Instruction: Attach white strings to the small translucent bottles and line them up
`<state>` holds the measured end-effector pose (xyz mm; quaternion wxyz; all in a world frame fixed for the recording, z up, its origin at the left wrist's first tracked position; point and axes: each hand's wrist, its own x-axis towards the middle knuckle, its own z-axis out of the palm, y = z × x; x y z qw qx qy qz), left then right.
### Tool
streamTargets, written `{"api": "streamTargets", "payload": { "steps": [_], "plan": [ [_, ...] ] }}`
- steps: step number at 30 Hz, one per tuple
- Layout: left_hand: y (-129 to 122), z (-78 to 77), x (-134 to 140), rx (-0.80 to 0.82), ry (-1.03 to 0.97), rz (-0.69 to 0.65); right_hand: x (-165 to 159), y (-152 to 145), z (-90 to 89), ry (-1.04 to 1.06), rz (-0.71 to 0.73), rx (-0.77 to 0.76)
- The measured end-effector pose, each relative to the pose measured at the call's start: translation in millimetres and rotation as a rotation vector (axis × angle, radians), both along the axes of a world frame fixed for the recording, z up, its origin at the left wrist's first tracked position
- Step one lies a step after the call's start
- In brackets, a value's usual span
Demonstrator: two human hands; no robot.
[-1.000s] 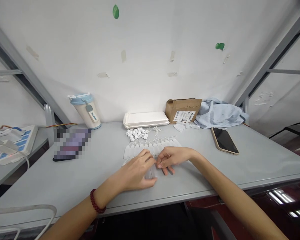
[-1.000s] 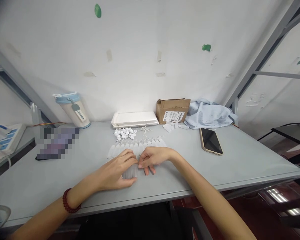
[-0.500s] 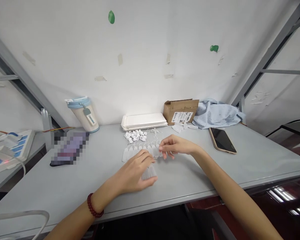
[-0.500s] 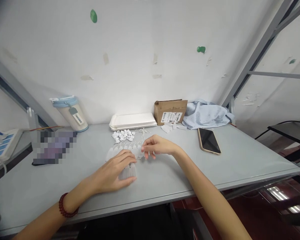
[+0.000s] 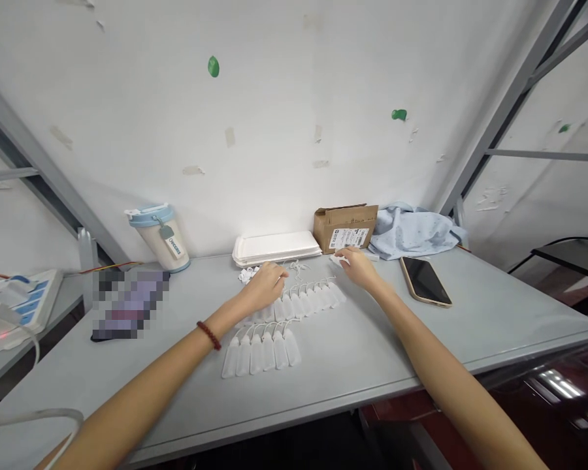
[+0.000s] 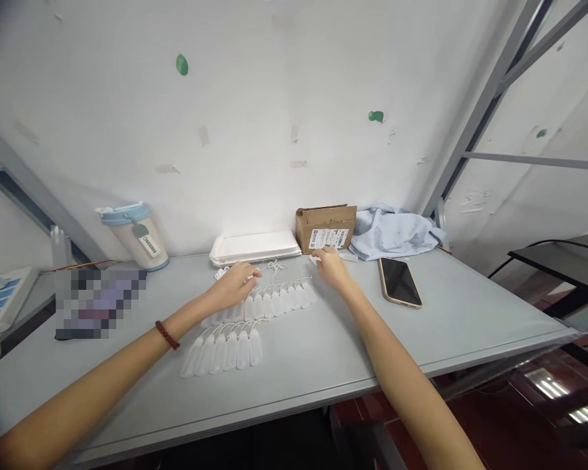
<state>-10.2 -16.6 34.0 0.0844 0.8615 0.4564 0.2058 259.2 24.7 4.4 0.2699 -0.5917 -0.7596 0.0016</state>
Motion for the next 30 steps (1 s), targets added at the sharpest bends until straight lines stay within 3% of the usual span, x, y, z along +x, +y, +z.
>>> {"api": "streamTargets", "payload": {
  "steps": [6, 11, 21, 30],
  "plan": [
    [47.2, -6.0, 24.8, -0.009, 0.013, 0.015, 21.3, 9.8, -5.9, -0.085, -0.082, 0.004],
    [58.7, -15.6, 33.5, -0.076, 0.012, 0.014, 19.0, 12.9, -11.1, -0.149, -0.059, 0.008],
    [46.6, -1.8, 28.1, -0.064, -0.079, 0.131, 12.5, 6.6, -12.2, -0.209, 0.025, 0.054],
    [3.3, 9.3, 5.3, -0.03, -0.256, 0.148, 13.0, 10.5, -25.3, -0.25, -0.033, 0.091]
  ]
}}
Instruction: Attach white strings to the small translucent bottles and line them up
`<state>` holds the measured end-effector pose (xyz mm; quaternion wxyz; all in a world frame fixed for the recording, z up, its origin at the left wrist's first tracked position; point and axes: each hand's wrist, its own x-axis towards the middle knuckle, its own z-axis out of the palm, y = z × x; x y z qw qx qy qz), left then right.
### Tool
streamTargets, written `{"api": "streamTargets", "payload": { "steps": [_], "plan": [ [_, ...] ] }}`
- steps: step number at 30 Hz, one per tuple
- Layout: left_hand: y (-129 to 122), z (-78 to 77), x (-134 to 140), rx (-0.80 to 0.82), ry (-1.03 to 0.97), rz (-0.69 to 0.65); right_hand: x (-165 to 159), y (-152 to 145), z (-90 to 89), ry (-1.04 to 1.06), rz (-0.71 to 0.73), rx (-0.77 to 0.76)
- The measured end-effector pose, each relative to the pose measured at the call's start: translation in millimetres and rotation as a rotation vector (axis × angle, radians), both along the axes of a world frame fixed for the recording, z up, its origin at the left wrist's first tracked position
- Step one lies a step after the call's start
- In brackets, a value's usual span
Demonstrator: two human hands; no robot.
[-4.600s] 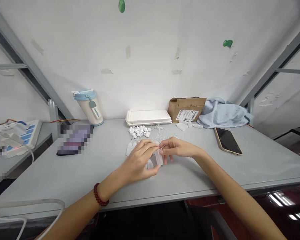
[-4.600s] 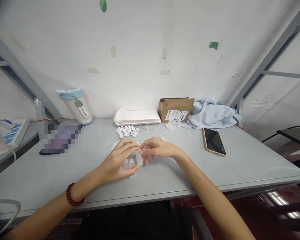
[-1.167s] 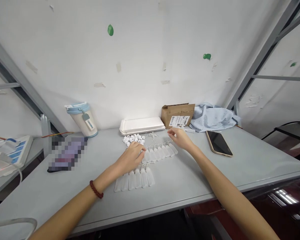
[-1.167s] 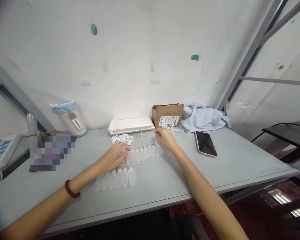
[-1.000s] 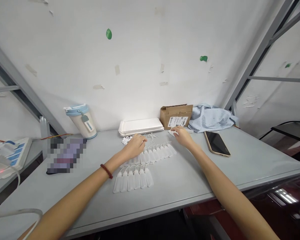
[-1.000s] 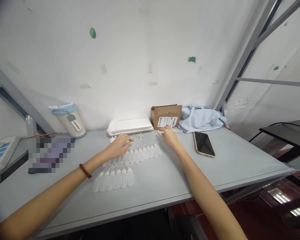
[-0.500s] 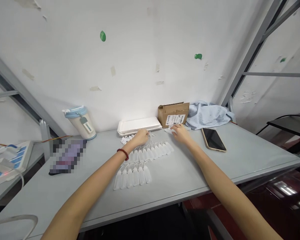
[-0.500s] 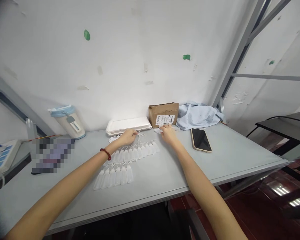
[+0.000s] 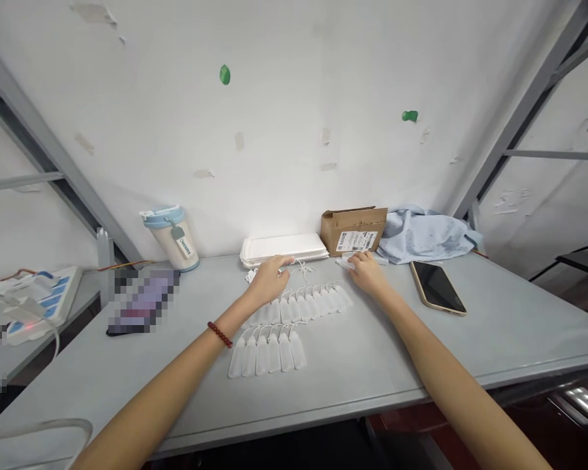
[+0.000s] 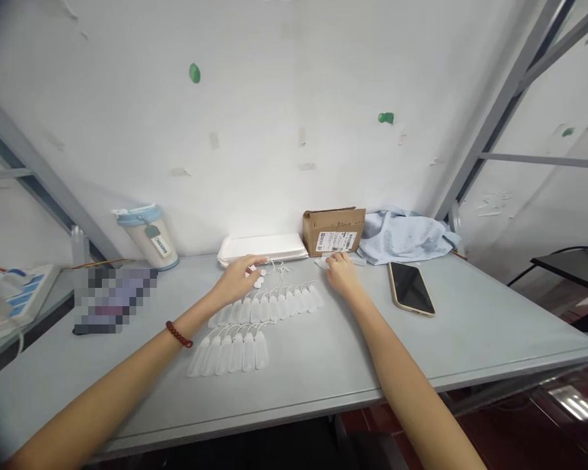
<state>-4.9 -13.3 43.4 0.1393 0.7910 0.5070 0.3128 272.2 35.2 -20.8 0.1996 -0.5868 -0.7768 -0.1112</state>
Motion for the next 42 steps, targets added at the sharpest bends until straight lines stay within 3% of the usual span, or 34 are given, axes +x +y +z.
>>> {"api": "streamTargets", "payload": {
  "steps": [7, 11, 19, 24, 29, 34, 42],
  "plan": [
    [-31.2, -10.8, -23.4, -0.02, -0.296, 0.069, -4.9, 3.0, -5.3, -0.027, -0.096, 0.005],
    [-35.6, -19.2, -28.0, -0.064, -0.388, 0.095, -5.3, 4.4, -5.0, -0.014, -0.065, 0.021],
    [-41.9, -16.6, -32.5, -0.071, -0.581, 0.074, -2.2, 2.4, 4.7, 0.009, -0.027, 0.046],
    [-41.6, -18.0, -31.3, -0.106, -0.785, 0.085, -11.7, -11.7, 23.3, 0.298, 0.046, 0.108],
    [-47.6, -15.9, -22.3, -0.234, -0.914, 0.038, -51.7, -41.7, 44.1, 0.72, 0.211, -0.127],
    [-53.4, -13.9, -17.5, -0.394, -1.006, 0.003, -87.7, -70.6, 51.9, 0.813, 0.375, -0.349],
    [-52.0, -17.5, -14.8, -0.382, -1.083, -0.001, -97.8, -81.0, 51.4, 0.909, 0.483, -0.51]
  ]
}}
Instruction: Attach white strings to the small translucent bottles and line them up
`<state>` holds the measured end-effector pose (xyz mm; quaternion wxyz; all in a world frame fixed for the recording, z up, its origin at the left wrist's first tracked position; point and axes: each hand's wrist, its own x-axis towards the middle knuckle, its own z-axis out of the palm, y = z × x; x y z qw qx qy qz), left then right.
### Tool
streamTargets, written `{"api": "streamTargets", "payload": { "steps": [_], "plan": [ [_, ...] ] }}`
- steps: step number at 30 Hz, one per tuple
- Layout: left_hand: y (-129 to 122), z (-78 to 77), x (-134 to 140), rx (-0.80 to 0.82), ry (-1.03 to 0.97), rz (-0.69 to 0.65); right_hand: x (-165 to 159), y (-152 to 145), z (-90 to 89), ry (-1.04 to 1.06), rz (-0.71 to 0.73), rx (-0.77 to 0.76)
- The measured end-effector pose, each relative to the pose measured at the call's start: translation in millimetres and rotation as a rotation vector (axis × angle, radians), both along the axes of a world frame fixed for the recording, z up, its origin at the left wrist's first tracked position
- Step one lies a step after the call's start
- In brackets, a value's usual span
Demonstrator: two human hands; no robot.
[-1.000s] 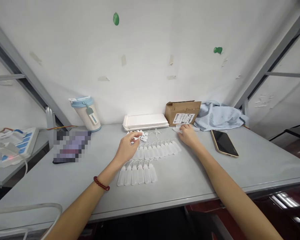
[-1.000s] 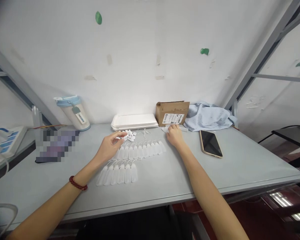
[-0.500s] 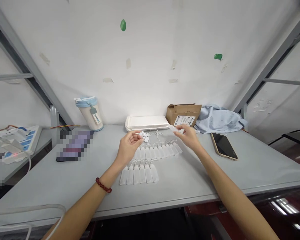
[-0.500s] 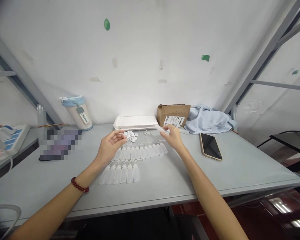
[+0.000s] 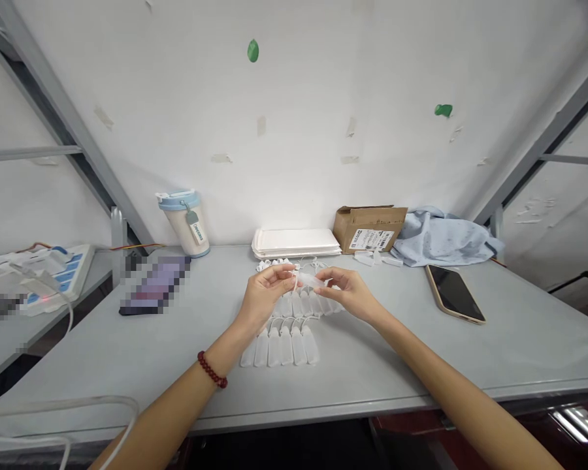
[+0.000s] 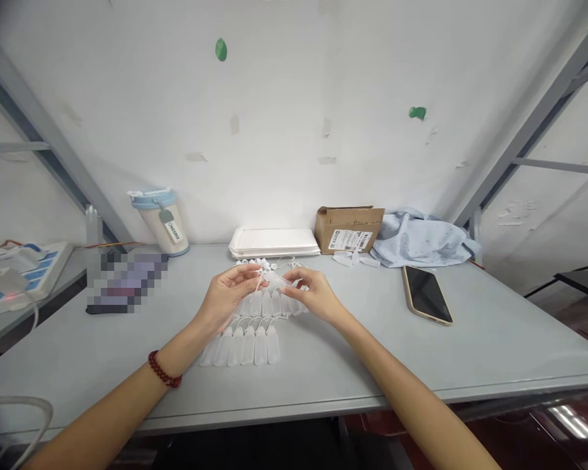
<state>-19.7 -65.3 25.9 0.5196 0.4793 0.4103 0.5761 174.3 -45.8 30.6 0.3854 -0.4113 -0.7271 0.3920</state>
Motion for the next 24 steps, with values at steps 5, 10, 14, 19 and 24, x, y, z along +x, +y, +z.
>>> {"api": "streamTargets", "payload": {
  "steps": [5, 10, 14, 19, 24],
  "plan": [
    [0.3, -1.5, -0.4, -0.058, -0.096, -0.044, -0.4, -0.2, 1.1, -0.004, 0.024, -0.005],
    [-0.1, -2.9, 1.4, -0.113, -0.105, -0.026, -0.4, 0.1, 0.5, 0.005, 0.036, -0.019],
    [-1.1, -2.1, 2.8, -0.117, -0.089, -0.013, -0.2, 0.4, -2.4, 0.045, 0.069, -0.067],
    [-3.5, 1.5, 3.6, -0.114, -0.016, -0.011, -0.9, -1.0, -4.6, 0.126, 0.126, -0.158],
    [-5.7, 0.7, 5.6, 0.035, 0.18, 0.053, -2.7, -3.8, -2.0, 0.182, 0.135, -0.202]
  ]
}}
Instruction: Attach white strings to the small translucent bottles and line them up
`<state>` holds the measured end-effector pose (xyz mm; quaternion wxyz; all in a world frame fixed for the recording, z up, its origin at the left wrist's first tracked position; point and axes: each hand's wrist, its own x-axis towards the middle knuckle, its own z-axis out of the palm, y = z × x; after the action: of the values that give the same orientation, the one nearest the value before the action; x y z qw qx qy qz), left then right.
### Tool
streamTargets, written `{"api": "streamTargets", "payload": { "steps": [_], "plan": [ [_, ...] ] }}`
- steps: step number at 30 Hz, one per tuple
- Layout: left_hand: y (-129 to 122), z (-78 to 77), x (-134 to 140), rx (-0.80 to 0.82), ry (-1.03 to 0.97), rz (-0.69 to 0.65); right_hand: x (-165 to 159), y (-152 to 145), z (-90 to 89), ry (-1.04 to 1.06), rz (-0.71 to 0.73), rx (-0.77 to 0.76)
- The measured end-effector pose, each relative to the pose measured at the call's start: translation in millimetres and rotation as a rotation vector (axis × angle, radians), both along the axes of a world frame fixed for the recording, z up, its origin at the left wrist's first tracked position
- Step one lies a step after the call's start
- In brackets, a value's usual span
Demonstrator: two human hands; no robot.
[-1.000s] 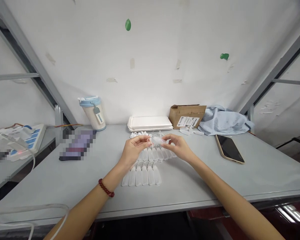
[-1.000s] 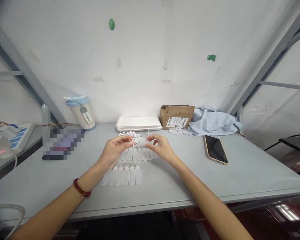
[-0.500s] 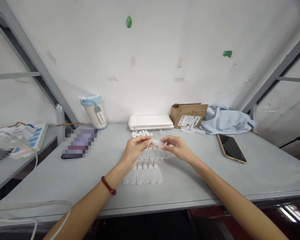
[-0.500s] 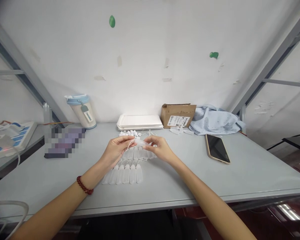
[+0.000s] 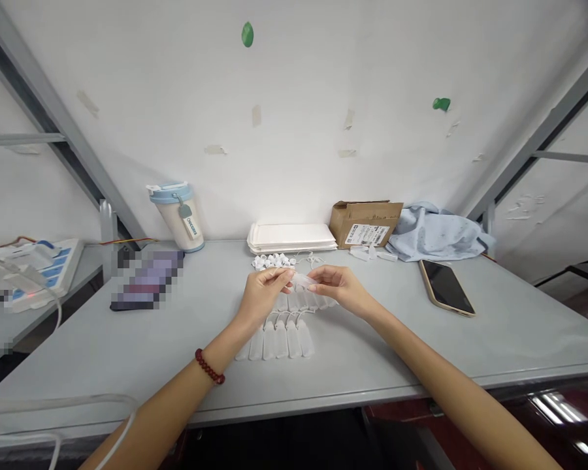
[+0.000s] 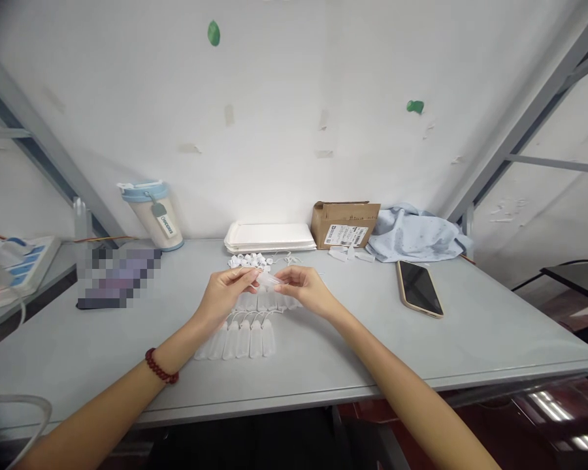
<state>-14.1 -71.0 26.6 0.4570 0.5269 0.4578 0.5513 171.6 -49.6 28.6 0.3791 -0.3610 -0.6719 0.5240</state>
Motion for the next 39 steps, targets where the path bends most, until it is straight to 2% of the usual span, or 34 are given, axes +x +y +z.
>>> {"api": "streamTargets", "payload": {
  "steps": [5, 10, 12, 17, 21, 25, 32, 36, 39],
  "plan": [
    [-0.7, -3.1, 1.6, 0.16, 0.161, -0.007, 0.0, 0.0, 1.7, 0.035, -0.009, -0.014],
    [-1.8, 1.1, 2.3, 0.101, 0.146, -0.011, -0.1, -0.5, -2.5, 0.015, -0.003, 0.018],
    [-2.7, 3.8, 2.3, 0.063, 0.142, -0.026, -1.5, -2.7, -5.1, -0.021, -0.009, 0.076],
    [-3.1, 5.3, 2.2, 0.036, 0.114, -0.086, -6.8, -10.7, -8.0, -0.135, -0.041, 0.365],
    [-2.1, 1.9, 1.2, 0.033, 0.109, -0.109, -8.7, -13.1, -6.9, -0.192, -0.052, 0.434],
    [-3.7, -1.9, 1.5, 0.124, 0.183, -0.112, -8.7, -10.6, -5.6, -0.111, -0.061, 0.306],
    [-9.5, -6.9, 6.0, 0.6, 0.591, 0.084, -6.9, -9.8, 1.8, 0.072, 0.037, 0.037],
    [-9.4, -8.6, 4.1, 0.797, 0.747, 0.056, -8.3, -13.4, 6.1, 0.128, 0.083, -0.059],
    [-9.6, -8.6, 2.9, 0.857, 0.811, 0.033, -9.9, -15.9, 8.6, 0.136, 0.071, -0.074]
  ]
}}
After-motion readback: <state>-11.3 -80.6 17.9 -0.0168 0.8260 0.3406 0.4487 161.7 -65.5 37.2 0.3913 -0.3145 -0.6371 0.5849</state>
